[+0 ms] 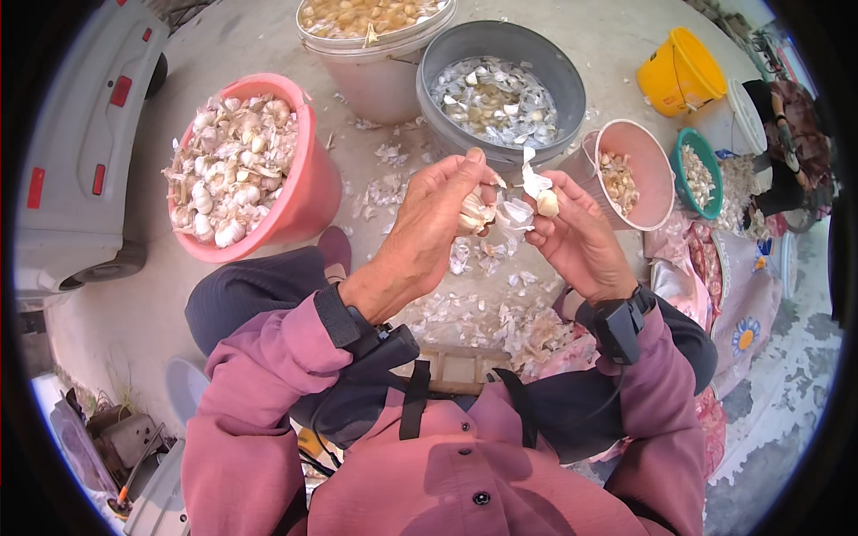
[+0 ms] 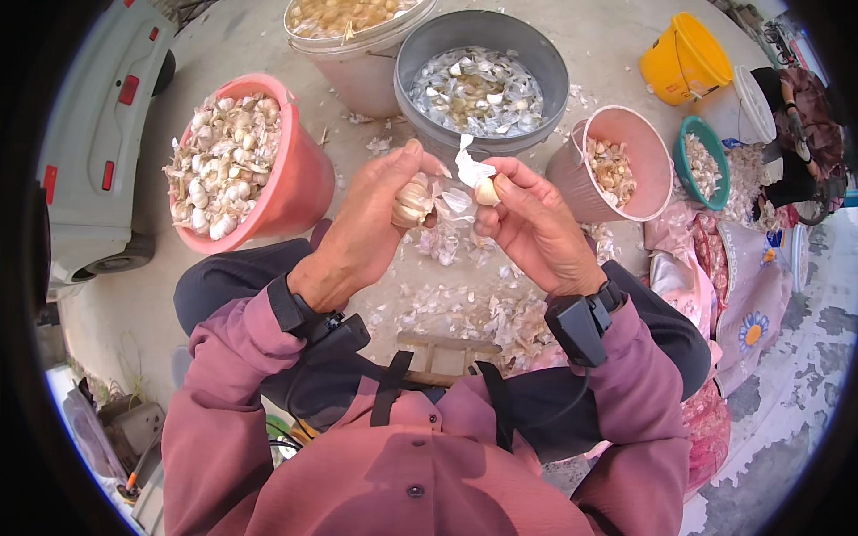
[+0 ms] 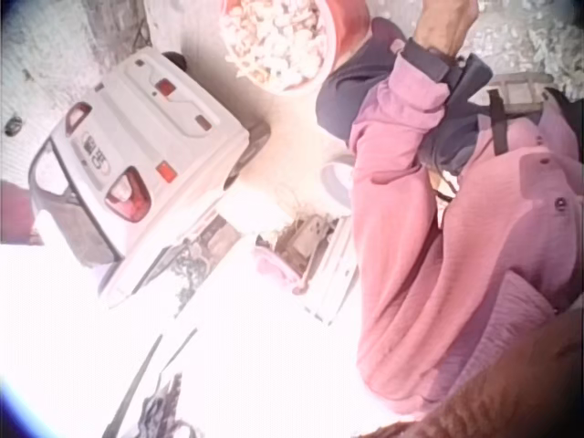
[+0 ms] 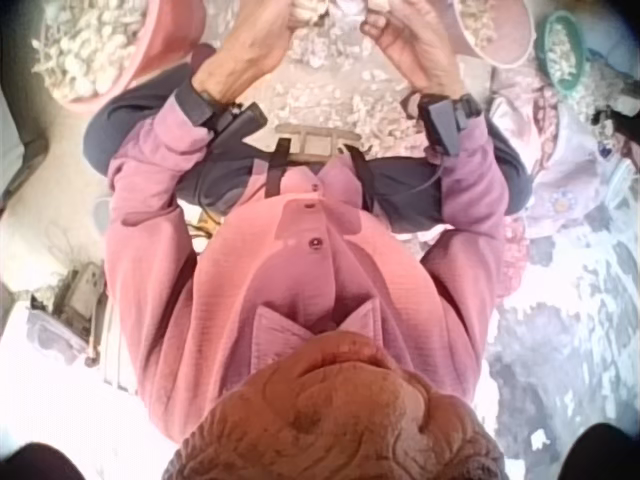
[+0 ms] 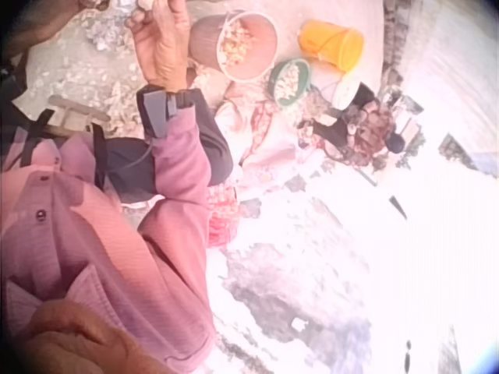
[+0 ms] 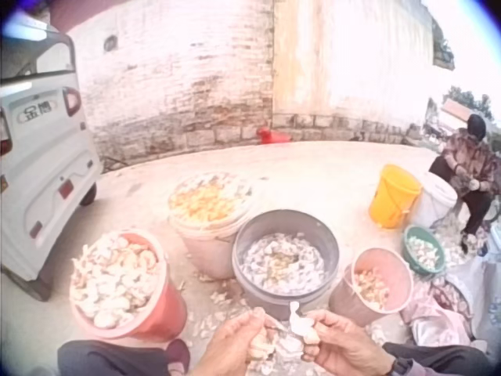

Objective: Peeling individual garlic cloves from whole bulbs and putting them into a bucket.

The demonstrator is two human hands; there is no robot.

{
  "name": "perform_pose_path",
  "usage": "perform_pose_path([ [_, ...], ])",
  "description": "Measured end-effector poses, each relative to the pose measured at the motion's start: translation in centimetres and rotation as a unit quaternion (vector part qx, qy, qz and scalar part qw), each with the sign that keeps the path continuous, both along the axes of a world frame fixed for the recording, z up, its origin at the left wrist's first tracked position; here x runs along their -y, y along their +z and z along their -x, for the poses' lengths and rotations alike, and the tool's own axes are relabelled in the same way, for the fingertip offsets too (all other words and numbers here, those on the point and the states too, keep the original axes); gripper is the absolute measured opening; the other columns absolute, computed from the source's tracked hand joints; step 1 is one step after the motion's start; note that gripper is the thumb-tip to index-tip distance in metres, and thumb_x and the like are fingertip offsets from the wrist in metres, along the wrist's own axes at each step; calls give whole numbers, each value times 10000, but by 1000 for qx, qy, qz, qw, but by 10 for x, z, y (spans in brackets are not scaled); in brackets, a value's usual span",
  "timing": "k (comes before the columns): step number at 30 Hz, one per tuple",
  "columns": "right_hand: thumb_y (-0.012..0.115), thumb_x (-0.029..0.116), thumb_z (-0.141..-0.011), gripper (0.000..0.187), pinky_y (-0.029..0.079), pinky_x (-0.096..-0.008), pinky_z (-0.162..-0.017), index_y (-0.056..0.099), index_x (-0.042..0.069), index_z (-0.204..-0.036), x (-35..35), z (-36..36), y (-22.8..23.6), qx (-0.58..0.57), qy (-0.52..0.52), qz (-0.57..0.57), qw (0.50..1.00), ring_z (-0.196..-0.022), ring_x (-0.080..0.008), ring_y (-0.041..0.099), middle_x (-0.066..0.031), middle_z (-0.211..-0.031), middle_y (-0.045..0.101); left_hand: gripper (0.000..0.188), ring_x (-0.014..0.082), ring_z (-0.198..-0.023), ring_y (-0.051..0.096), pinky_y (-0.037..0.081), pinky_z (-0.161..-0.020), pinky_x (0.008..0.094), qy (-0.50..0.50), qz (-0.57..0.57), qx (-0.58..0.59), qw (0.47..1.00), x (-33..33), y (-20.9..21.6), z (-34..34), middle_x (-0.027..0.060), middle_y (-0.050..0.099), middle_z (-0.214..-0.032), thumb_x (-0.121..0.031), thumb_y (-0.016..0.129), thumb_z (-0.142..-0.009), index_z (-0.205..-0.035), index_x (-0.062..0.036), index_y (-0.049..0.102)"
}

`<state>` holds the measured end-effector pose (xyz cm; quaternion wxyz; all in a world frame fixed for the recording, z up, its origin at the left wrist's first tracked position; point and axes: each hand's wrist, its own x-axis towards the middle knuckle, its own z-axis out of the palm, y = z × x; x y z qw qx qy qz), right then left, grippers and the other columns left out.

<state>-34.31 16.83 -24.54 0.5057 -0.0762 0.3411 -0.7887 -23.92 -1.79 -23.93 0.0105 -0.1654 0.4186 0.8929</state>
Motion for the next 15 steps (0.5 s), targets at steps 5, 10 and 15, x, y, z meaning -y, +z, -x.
perform_pose_path([
  [5, 614, 138, -960, 277, 529, -232, -762, 554, 29, -1207, -16, 28, -7, -36, -75, -62, 995, -858, -92, 597, -75, -1057, 639, 268, 165, -1019, 579, 503, -890, 320, 45, -53, 10, 998, -8, 1, 3, 89, 552, -1117, -118, 601, -938, -1174, -46, 495],
  [10, 590, 195, -980, 343, 480, -178, -639, 513, -16, -1239, -33, 71, 25, 59, -419, -104, 900, -734, -68, 549, -87, -1080, 633, 384, 172, -1081, 563, 482, -980, 343, 1, 108, -50, 993, -13, 0, 6, 103, 523, -1177, -2, 572, -915, -1252, -43, 392],
  [15, 618, 312, -964, 336, 426, -177, -580, 597, 29, -1144, -28, 39, 22, -186, -183, -170, 950, -669, -62, 529, -27, -952, 628, 375, 146, -1079, 559, 500, -922, 310, -55, 174, -54, 982, -15, 6, 6, 105, 525, -1168, -12, 596, -914, -1230, -25, 395],
])
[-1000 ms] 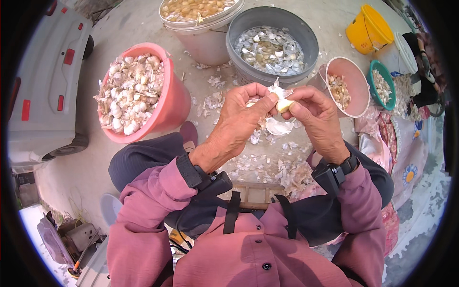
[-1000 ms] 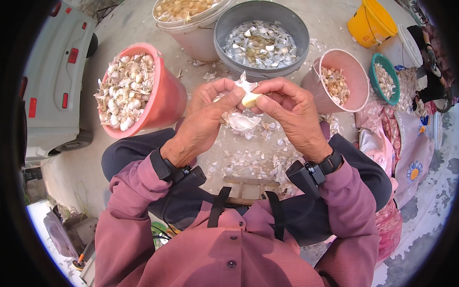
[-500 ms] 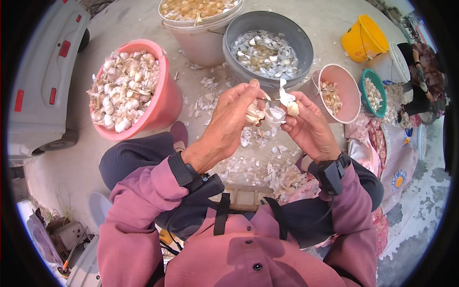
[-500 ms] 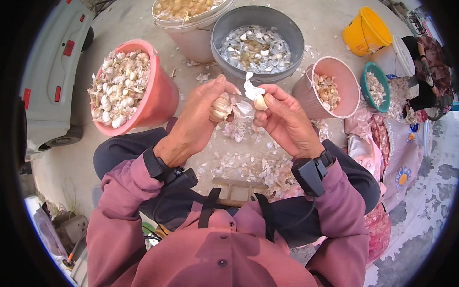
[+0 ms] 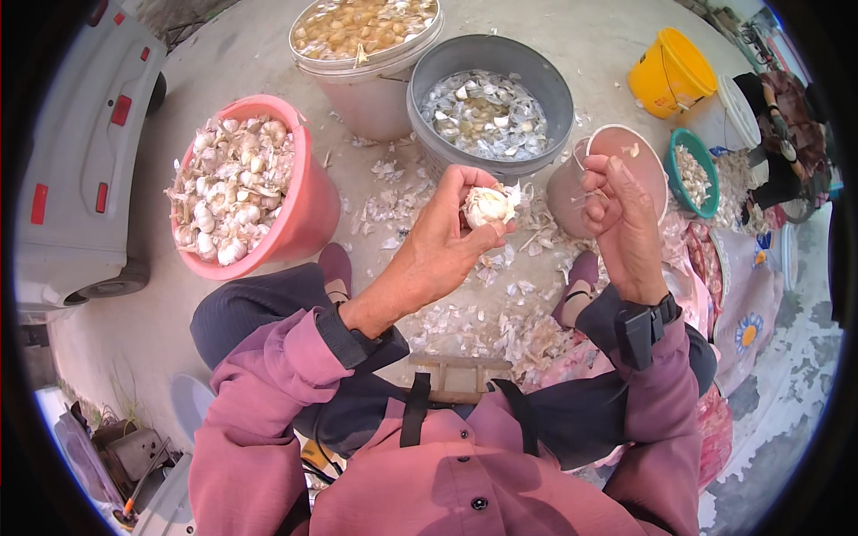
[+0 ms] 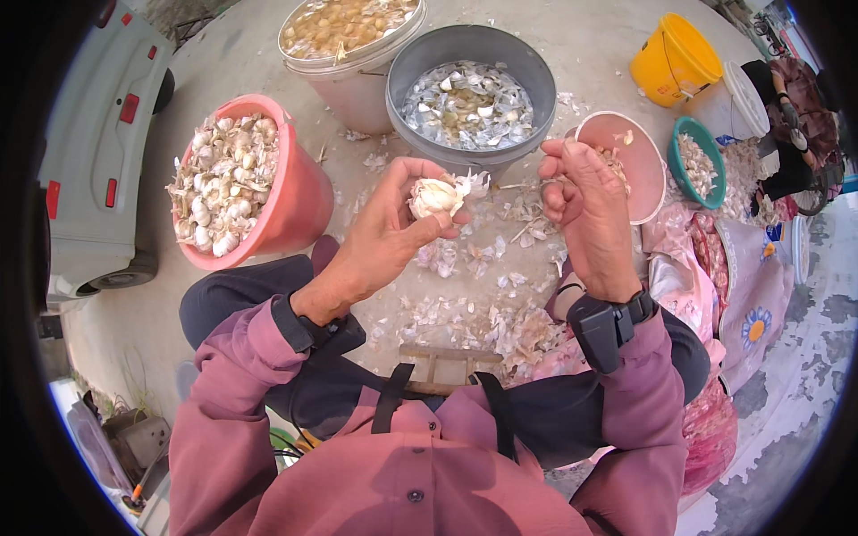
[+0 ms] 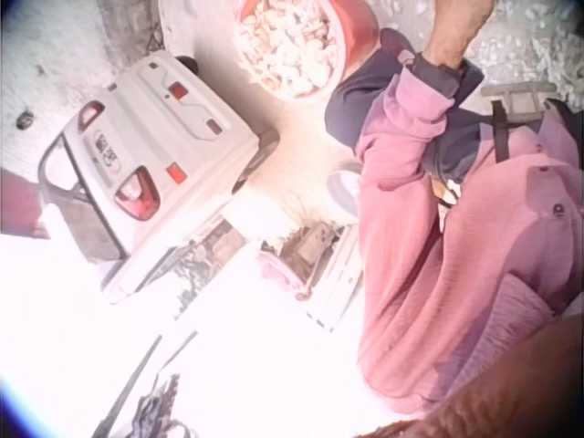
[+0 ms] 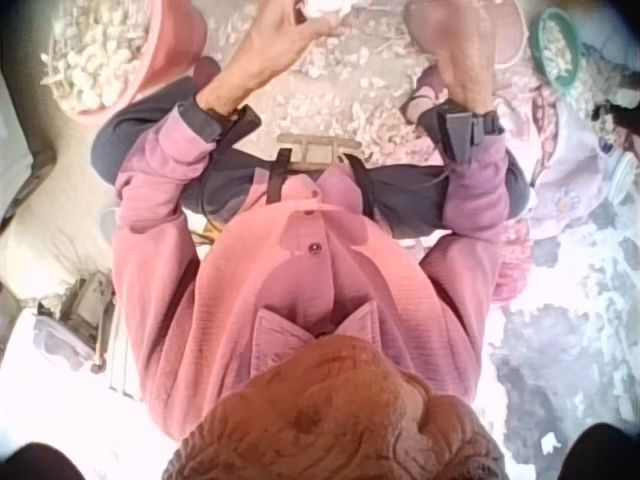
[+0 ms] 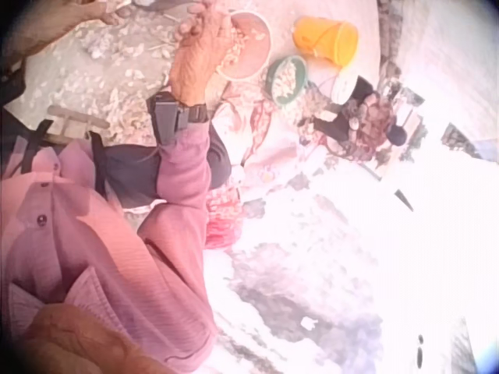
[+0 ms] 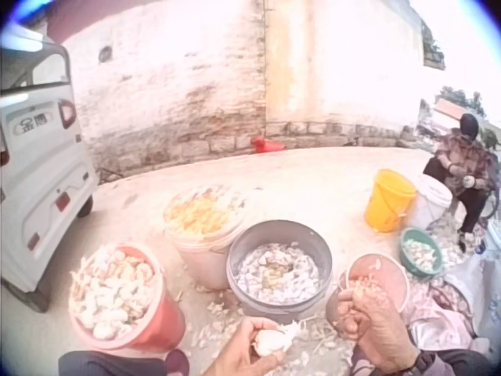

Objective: Peeling individual garlic cloves from whole bulbs and putting them into a bucket.

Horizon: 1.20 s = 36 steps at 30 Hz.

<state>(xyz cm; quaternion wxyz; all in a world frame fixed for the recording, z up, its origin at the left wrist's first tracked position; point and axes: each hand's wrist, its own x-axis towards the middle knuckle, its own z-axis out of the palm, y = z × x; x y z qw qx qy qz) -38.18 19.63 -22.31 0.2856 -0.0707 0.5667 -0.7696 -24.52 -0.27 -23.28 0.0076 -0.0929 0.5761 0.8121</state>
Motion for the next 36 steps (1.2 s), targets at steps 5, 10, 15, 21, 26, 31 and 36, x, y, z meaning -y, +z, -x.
perform_pose_path([
  [5, 698, 389, -867, 498, 457, -319, -713, 543, -4, -1132, 23, -37, 18, -424, 119, -234, 867, -833, -188, 553, -104, -1017, 545, 381, 134, -1068, 560, 496, -869, 289, -37, 174, 6, 984, -17, 9, 3, 93, 529, -1150, -32, 617, -918, -1231, -24, 400],
  [10, 619, 368, -916, 444, 466, -344, -713, 500, 13, -1153, 29, -48, -20, -399, 94, -157, 899, -887, -230, 540, -126, -998, 491, 402, 133, -1042, 574, 487, -903, 262, -17, 78, -14, 997, -28, -6, 6, 72, 548, -1145, -92, 678, -911, -1215, -34, 421],
  [15, 510, 256, -968, 333, 447, -411, -839, 441, -6, -1161, 48, -67, -25, -384, 62, -119, 913, -963, -334, 542, -179, -1063, 464, 341, 134, -1051, 534, 462, -893, 276, 12, 140, -48, 989, -21, -8, -2, 64, 521, -1133, -59, 656, -905, -1168, -41, 439],
  [21, 460, 197, -964, 268, 442, -433, -831, 424, -16, -1121, 46, -62, -34, -406, 32, -131, 904, -959, -370, 533, -193, -1042, 454, 325, 111, -975, 506, 440, -831, 250, 21, 186, -74, 980, -24, -21, 6, 47, 502, -1077, -81, 666, -904, -1136, -45, 441],
  [26, 439, 193, -968, 233, 440, -424, -791, 429, -28, -1040, 50, -56, -48, -395, 14, -84, 915, -893, -372, 526, -187, -965, 461, 290, 107, -992, 497, 413, -891, 253, 22, 238, -90, 967, -26, -17, 0, 28, 490, -1047, -1, 617, -883, -1110, -49, 443],
  [31, 437, 231, -991, 240, 450, -394, -744, 475, -6, -991, 60, -54, -53, -369, 6, -90, 925, -830, -317, 560, -158, -879, 529, 261, 107, -931, 544, 491, -791, 261, 25, 180, -67, 981, -21, -19, 1, 52, 503, -1047, 13, 573, -888, -1105, -46, 440],
  [36, 429, 291, -1026, 300, 463, -322, -602, 546, 18, -981, 57, -46, -58, -26, 87, -1, 996, -698, -168, 564, -76, -818, 579, 226, 116, -764, 600, 539, -639, 259, 22, 129, -38, 991, -16, -32, 5, 76, 547, -975, -16, 551, -911, -1108, -43, 443],
])
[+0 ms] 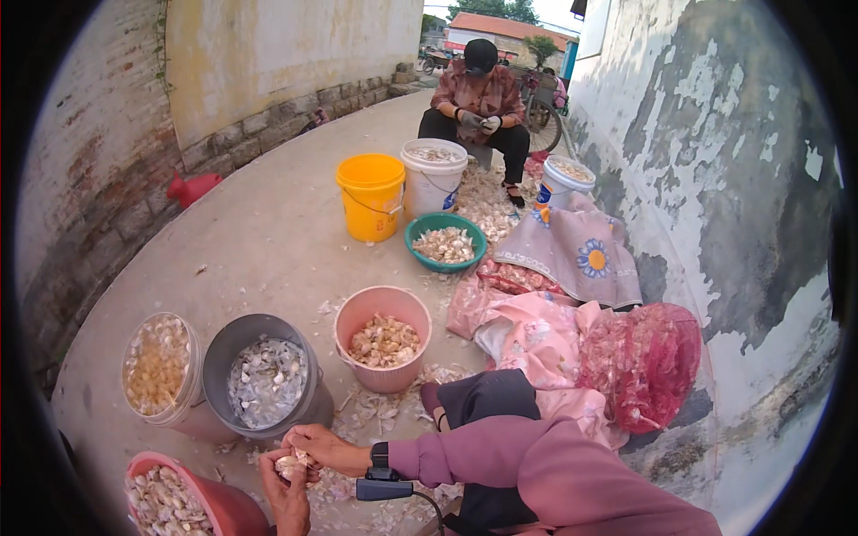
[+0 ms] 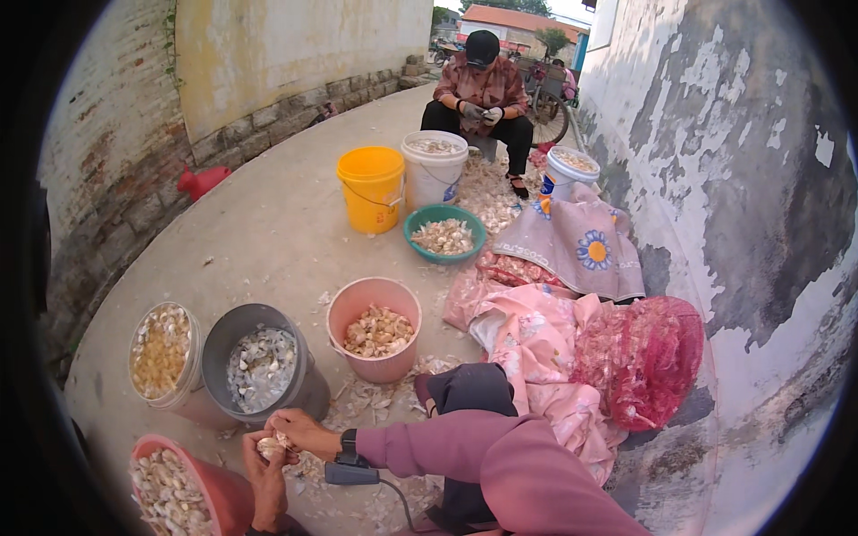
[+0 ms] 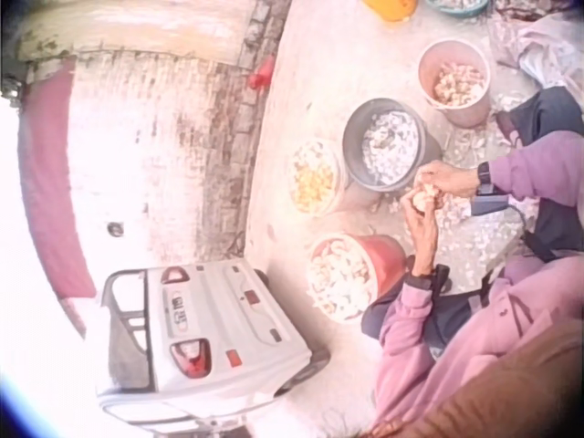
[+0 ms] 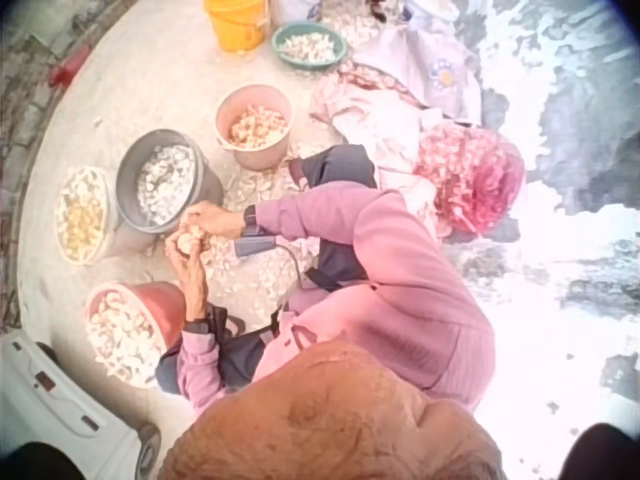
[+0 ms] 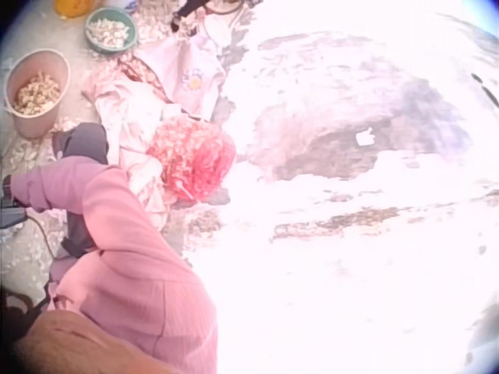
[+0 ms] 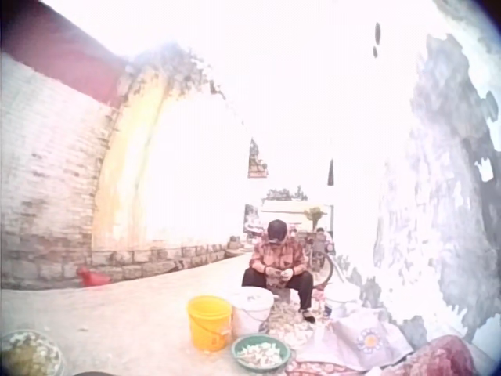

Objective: Peeling individual garlic cloves from whole bulbs and putting them into a bucket.

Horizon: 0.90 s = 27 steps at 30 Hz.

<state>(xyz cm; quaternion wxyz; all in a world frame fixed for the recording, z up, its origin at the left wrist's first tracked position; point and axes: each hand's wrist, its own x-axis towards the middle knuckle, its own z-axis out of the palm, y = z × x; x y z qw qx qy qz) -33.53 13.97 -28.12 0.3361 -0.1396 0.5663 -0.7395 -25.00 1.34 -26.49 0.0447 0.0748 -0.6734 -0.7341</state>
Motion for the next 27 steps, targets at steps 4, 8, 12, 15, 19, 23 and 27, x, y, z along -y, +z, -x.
perform_pose_path([
  [4, 438, 343, -1033, 320, 385, -228, -472, 551, 44, -1026, -3, -1, -11, 95, 32, 107, 989, -578, -74, 489, -22, -802, 556, 209, 121, -714, 602, 532, -646, 248, 4, 22, 11, 1000, -3, -1, 0, 76, 563, -932, -44, 553, -926, -1104, -45, 446],
  [8, 496, 345, -1013, 298, 388, -220, -510, 536, 55, -1067, -6, 2, -10, 93, 50, 111, 988, -613, -67, 489, -15, -820, 558, 202, 121, -725, 610, 533, -642, 247, -2, 13, -3, 1000, 0, -3, 0, 73, 572, -925, -49, 550, -929, -1104, -44, 449],
  [12, 534, 290, -991, 271, 393, -218, -539, 540, 49, -1115, -2, 4, -13, 67, 38, 60, 995, -649, -63, 493, -17, -865, 573, 191, 122, -728, 615, 533, -638, 245, 5, 9, 1, 1000, -3, 4, 3, 70, 578, -915, -48, 544, -930, -1101, -42, 457],
  [15, 552, 247, -970, 262, 400, -226, -553, 550, 39, -1129, -2, 5, -15, 70, 38, 36, 996, -674, -59, 495, -11, -894, 583, 185, 123, -731, 616, 533, -644, 247, 13, -9, 28, 999, -8, 15, 0, 66, 580, -909, -43, 542, -927, -1096, -42, 466],
  [19, 550, 174, -947, 207, 389, -223, -528, 585, 24, -1084, -1, 8, -20, 14, -8, -4, 1000, -680, -56, 504, -6, -870, 584, 207, 131, -734, 612, 538, -653, 262, 6, -20, 23, 1000, -8, 16, -1, 70, 572, -918, -27, 545, -914, -1104, -42, 466],
  [23, 534, 137, -967, 208, 326, -188, -509, 554, 12, -1132, -8, 16, -9, 128, -35, 30, 991, -662, -30, 433, 18, -864, 528, 225, 134, -735, 606, 541, -654, 268, 34, -15, 29, 999, -3, 19, -5, 70, 562, -917, -36, 555, -918, -1123, -40, 461],
  [27, 495, 182, -998, 204, 291, -189, -484, 510, 9, -1105, -21, 45, 13, 277, -33, 179, 944, -613, -28, 367, 30, -816, 460, 206, 122, -745, 604, 534, -668, 256, 62, 5, 62, 996, 1, 33, -11, 49, 564, -914, -76, 580, -923, -1108, -52, 494],
])
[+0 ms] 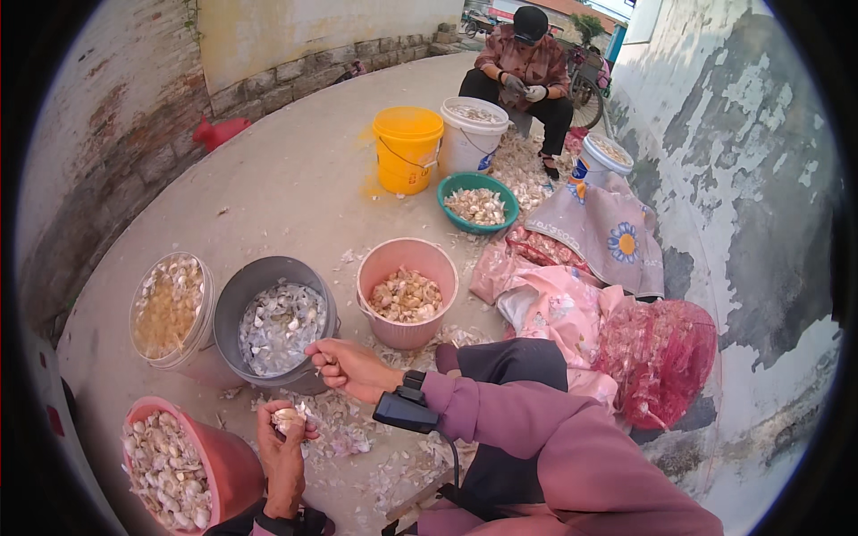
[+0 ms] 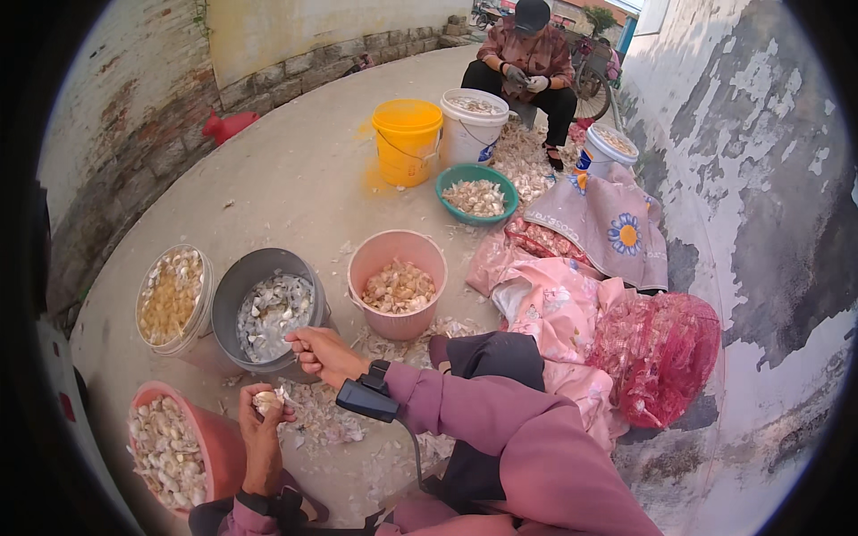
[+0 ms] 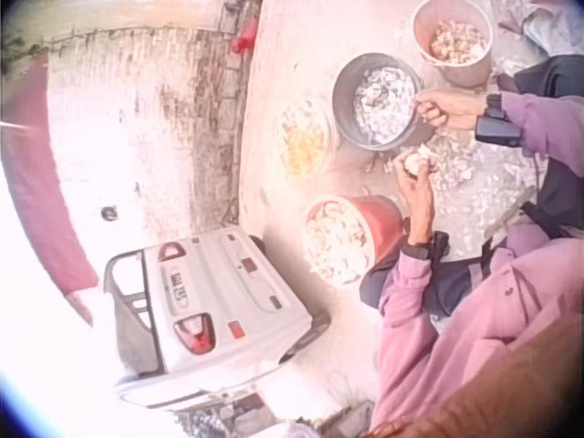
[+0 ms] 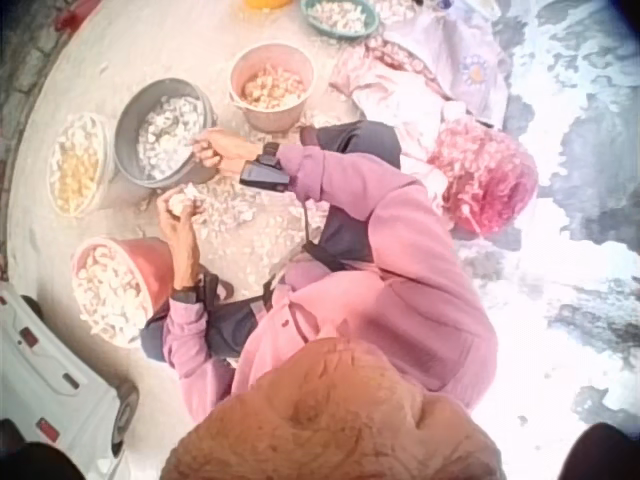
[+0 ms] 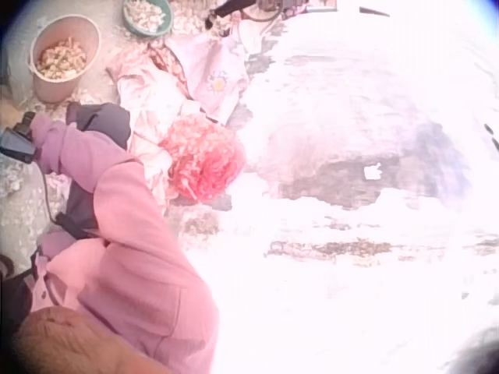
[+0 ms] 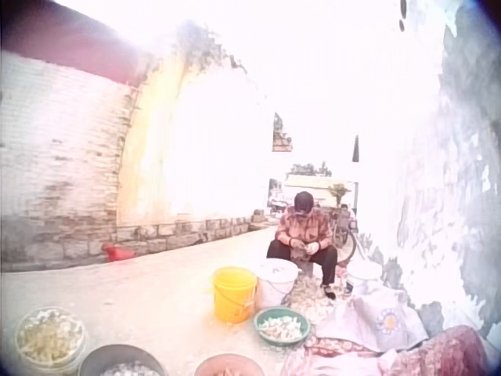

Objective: Peeling individual garlic cloves from whole bulbs and putting them into a bucket.

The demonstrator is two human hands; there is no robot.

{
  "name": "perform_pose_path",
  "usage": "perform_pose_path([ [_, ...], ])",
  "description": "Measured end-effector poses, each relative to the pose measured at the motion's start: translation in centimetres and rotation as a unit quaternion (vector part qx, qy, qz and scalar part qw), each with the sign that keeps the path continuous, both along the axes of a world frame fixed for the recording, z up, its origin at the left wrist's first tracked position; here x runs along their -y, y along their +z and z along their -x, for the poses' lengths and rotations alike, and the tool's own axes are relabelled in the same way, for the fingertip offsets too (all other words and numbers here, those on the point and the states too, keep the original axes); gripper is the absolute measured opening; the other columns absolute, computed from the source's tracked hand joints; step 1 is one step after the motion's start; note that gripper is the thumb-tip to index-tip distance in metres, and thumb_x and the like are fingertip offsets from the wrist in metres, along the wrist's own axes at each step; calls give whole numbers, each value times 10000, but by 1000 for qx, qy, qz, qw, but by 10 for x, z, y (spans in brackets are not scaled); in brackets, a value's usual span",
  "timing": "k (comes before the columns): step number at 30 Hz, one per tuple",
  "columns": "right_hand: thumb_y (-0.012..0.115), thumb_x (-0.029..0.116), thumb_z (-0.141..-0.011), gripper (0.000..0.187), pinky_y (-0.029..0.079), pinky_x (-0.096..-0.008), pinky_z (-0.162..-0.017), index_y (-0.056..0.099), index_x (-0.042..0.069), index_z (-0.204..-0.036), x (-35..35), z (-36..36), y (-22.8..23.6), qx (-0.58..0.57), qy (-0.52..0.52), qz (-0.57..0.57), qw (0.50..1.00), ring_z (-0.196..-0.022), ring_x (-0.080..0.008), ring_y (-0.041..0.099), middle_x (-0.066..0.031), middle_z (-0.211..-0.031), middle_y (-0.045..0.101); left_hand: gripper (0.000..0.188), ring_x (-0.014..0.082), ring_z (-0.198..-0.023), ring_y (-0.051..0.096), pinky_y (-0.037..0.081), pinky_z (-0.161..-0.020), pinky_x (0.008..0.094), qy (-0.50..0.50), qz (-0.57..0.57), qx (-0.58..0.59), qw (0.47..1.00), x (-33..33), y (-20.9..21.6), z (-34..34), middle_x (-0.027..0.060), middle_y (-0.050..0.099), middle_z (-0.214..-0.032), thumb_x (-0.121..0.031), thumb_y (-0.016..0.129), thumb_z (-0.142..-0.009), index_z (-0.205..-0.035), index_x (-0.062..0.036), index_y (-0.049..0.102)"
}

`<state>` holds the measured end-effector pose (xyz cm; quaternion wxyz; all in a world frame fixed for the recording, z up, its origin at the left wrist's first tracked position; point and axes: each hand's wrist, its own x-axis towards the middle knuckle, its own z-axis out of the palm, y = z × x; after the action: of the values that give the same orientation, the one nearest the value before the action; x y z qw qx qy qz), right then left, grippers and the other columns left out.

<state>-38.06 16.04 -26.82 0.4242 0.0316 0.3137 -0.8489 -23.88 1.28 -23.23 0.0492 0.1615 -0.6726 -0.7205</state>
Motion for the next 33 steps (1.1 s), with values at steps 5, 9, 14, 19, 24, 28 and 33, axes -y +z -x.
perform_pose_path([
  [5, 371, 297, -1053, 380, 479, -263, -693, 518, -12, -1219, -49, 29, 53, -27, -79, 92, 992, -927, -153, 600, -122, -1111, 616, 235, 122, -788, 603, 537, -702, 260, -58, -39, -8, 998, -7, -11, 17, 62, 575, -927, -84, 572, -933, -1147, -37, 488],
  [9, 282, 406, -1060, 581, 442, -394, -1052, 389, -75, -1369, -41, 23, 72, 29, -58, 232, 971, -1288, -302, 474, -238, -1411, 427, 237, 132, -794, 612, 533, -717, 278, -38, -53, 9, 998, -1, -16, 12, 64, 580, -939, -54, 583, -935, -1155, -37, 497],
  [14, 268, 423, -1056, 627, 359, -419, -1135, 345, -103, -1391, -31, 14, 76, 32, -50, 222, 973, -1343, -334, 408, -262, -1444, 376, 240, 115, -818, 601, 537, -723, 269, -53, -38, 32, 997, 0, -9, 9, 61, 572, -940, -55, 547, -923, -1154, -30, 486],
  [19, 359, 228, -1027, 495, 311, -425, -1163, 346, -117, -1383, -35, 10, 76, 34, -38, 217, 975, -1377, -332, 369, -263, -1466, 355, 235, 106, -815, 593, 534, -719, 261, -70, -25, 32, 997, -5, -6, 11, 64, 579, -961, -53, 542, -920, -1148, -32, 489],
  [24, 418, -65, -859, 505, 311, -390, -1167, 364, -121, -1358, -35, 6, 72, -158, -6, 84, 984, -1398, -309, 349, -250, -1464, 363, 222, 122, -817, 611, 529, -719, 271, -67, -31, 30, 997, -5, -10, 11, 56, 564, -981, -44, 572, -934, -1146, -41, 506],
  [28, 408, -67, -871, 494, 325, -371, -1155, 368, -109, -1362, -36, 4, 77, -180, 4, 52, 982, -1401, -297, 347, -251, -1465, 362, 215, 120, -823, 607, 528, -709, 271, -77, -7, 34, 996, -5, -10, 14, 61, 568, -962, -38, 568, -933, -1138, -36, 505],
  [33, 410, -56, -882, 514, 389, -359, -1086, 344, -74, -1391, -34, -2, 80, -128, 8, 54, 990, -1400, -288, 359, -248, -1478, 354, 208, 112, -815, 598, 525, -706, 261, -68, -18, 37, 997, -4, -10, 10, 61, 571, -954, -40, 571, -931, -1131, -34, 511],
])
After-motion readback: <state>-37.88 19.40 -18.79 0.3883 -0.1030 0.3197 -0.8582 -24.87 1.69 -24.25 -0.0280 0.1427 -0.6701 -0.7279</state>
